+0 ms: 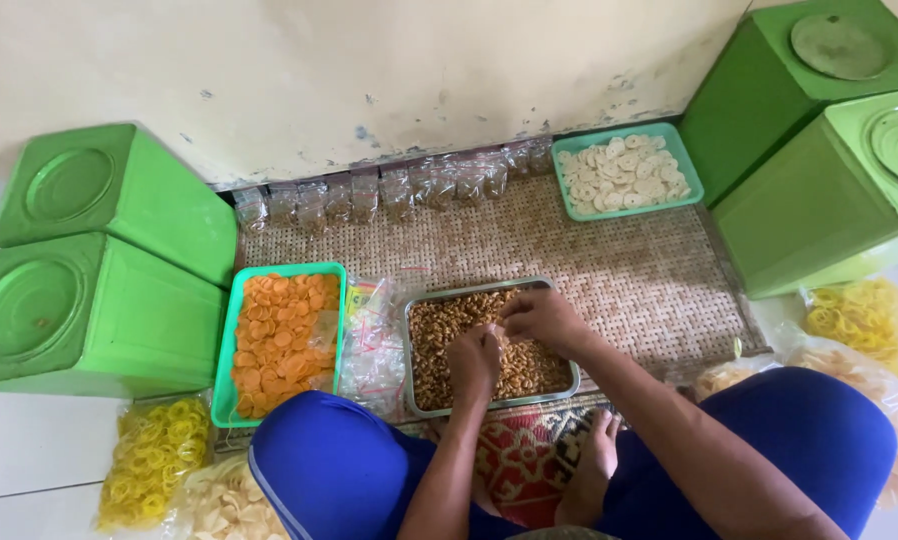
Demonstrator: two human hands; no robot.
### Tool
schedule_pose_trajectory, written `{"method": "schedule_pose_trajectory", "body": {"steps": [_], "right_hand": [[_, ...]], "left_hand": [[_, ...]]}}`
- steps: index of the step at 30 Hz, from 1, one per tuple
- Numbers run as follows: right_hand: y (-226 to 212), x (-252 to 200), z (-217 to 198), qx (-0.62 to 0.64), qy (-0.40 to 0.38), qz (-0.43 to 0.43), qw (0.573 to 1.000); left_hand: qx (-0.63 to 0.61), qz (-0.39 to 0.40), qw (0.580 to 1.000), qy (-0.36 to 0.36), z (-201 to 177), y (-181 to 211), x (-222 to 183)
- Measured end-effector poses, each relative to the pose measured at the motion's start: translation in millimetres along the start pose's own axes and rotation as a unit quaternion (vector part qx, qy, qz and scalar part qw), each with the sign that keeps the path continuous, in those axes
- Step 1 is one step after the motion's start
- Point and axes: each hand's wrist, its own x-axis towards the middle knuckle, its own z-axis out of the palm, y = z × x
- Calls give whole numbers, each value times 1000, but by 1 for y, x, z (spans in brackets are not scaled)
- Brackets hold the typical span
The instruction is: The person sits on a mat and packs brown snack pieces from a metal tray into small clear plastic bags. They place the filled bags in a row against the wall and repeat the process with multiple bags.
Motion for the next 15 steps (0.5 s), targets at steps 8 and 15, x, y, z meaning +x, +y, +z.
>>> {"method": "schedule_pose_trajectory", "body": {"steps": [8, 15], "right_hand": [[51, 28, 7, -361, 7, -68, 930], [51, 25, 4, -385, 12, -102, 917]], "left_hand": [[-8, 5, 1000, -10, 7, -17, 5], [-19, -18, 999, -32, -4, 6, -2]]}}
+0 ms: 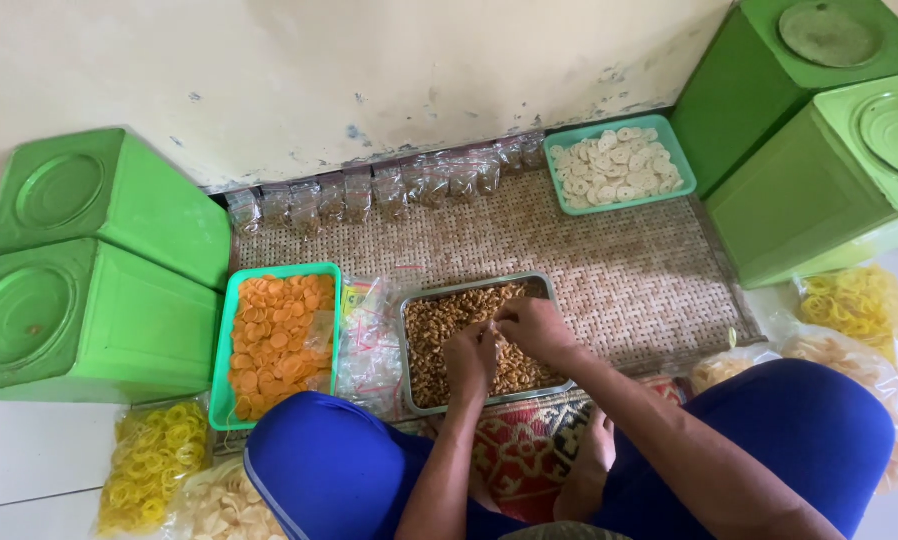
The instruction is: The person sits on a mat and packs brown snack pieces from a metal tray into small clear plastic bags. They place the filled bags in a row against the wall and repeat the process with multiple bags.
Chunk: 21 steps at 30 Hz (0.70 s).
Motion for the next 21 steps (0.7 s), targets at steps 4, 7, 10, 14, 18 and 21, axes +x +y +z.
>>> {"method": "schedule_pose_trajectory", "body": {"steps": [4, 7, 10, 14, 18, 21], "right_hand": [[14, 9, 5, -14, 22, -43, 999], [-24, -14, -32, 68, -59, -38, 995], [-47, -37, -59, 207, -192, -36, 959], [-68, -40, -78, 353, -313, -22, 881], [-66, -40, -81, 447, -313, -18, 838], [-67, -43, -78, 373, -265, -56, 888]], "left_hand": [[6, -14, 1000, -22, -14, 21, -6], [2, -34, 997, -63, -16, 7, 2], [-114, -91, 978, -150, -30, -7, 16], [-320, -157, 909, -218, -63, 12, 14], [-392, -132, 885, -215, -69, 11, 19], [-423, -132, 868, -224, -72, 15, 17]]}}
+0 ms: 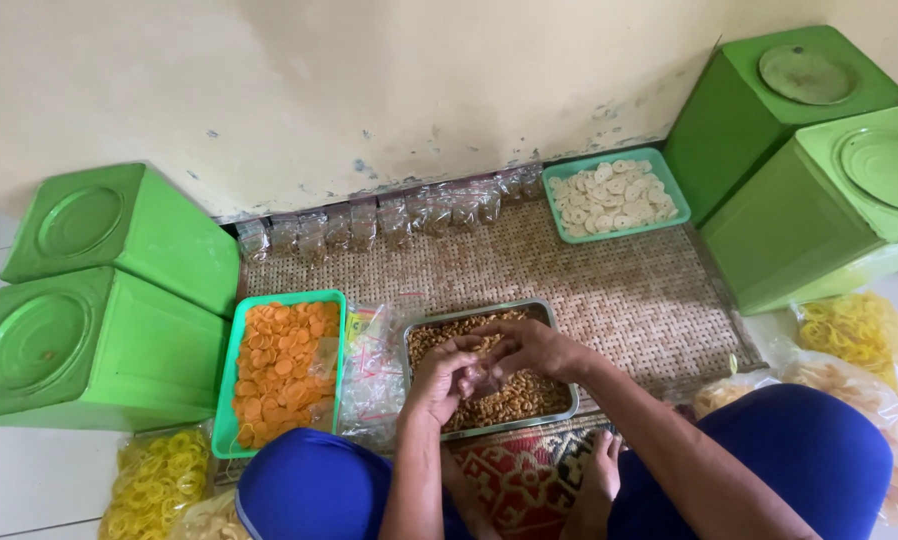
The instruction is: The person sits on a mat and packs brown snack pieces from a metal tray into small clear plastic bags. They place the filled bags in a row against the wall and repeat the process with multiple bags.
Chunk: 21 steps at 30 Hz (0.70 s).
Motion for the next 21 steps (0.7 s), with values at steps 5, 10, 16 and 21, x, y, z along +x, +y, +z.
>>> {"method": "schedule_pose_trajectory", "body": {"steps": [5, 10, 16, 21], "right_hand": [[26, 18, -2, 85, 131, -60, 986], [59, 42, -27, 184, 186, -76, 962], [40, 34, -14, 222, 260, -100, 935], [35, 28, -16, 144, 231, -82, 959]], "left_hand": [[-51, 41, 994, 86, 2, -5, 5], [-55, 33, 996, 54, 11, -24, 11], [-2, 59, 998, 25, 11, -37, 17], [50, 65, 995, 51, 2, -45, 22]]}}
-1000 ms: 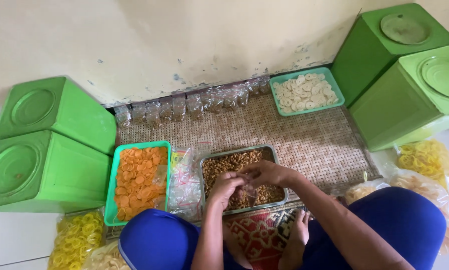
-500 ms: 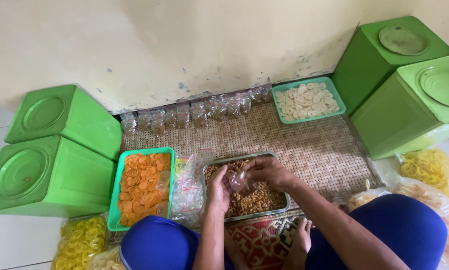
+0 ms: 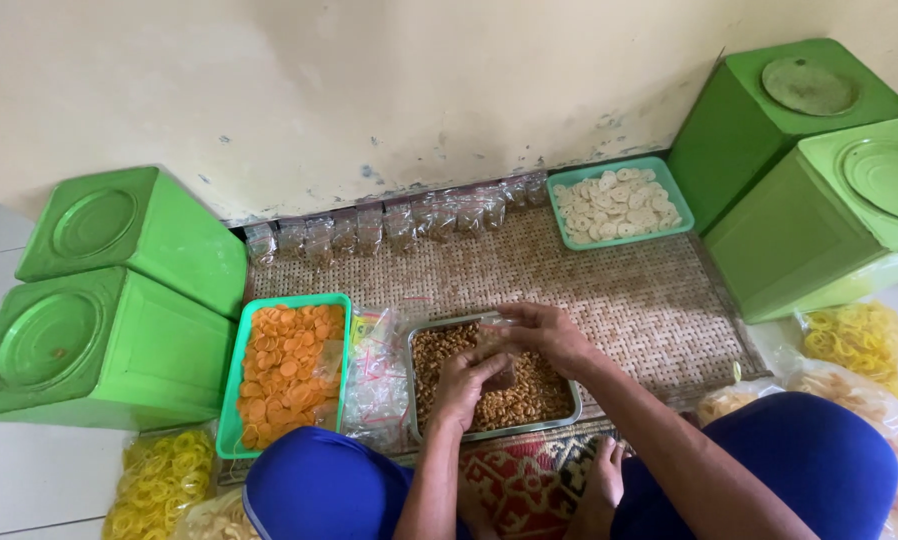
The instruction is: The person sits on a mat and packs brown snack pieces from a metal tray into small clear plastic bags. They place the filled bags in a row against the wall and repeat the process with multiple bags.
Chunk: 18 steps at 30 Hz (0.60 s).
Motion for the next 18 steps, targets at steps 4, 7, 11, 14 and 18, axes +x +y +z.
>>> {"method": "schedule_pose_trajectory", "body": {"steps": [4, 7, 11, 14, 18], "right_hand": [[16, 8, -10, -28, 20, 6, 999], [16, 10, -10, -3, 50, 1, 999], [6, 3, -2, -26, 39, 9, 999], [19, 8, -10, -6, 51, 15, 999], [33, 21, -23, 1, 64, 22, 998]], "left_hand": [[3, -3, 1000, 16, 12, 9, -10], [6, -10, 1000, 14, 20, 15, -18], [6, -19, 1000, 13, 18, 10, -17], [-28, -14, 999, 38, 7, -15, 3], [-29, -29, 999, 16, 34, 22, -28]]}}
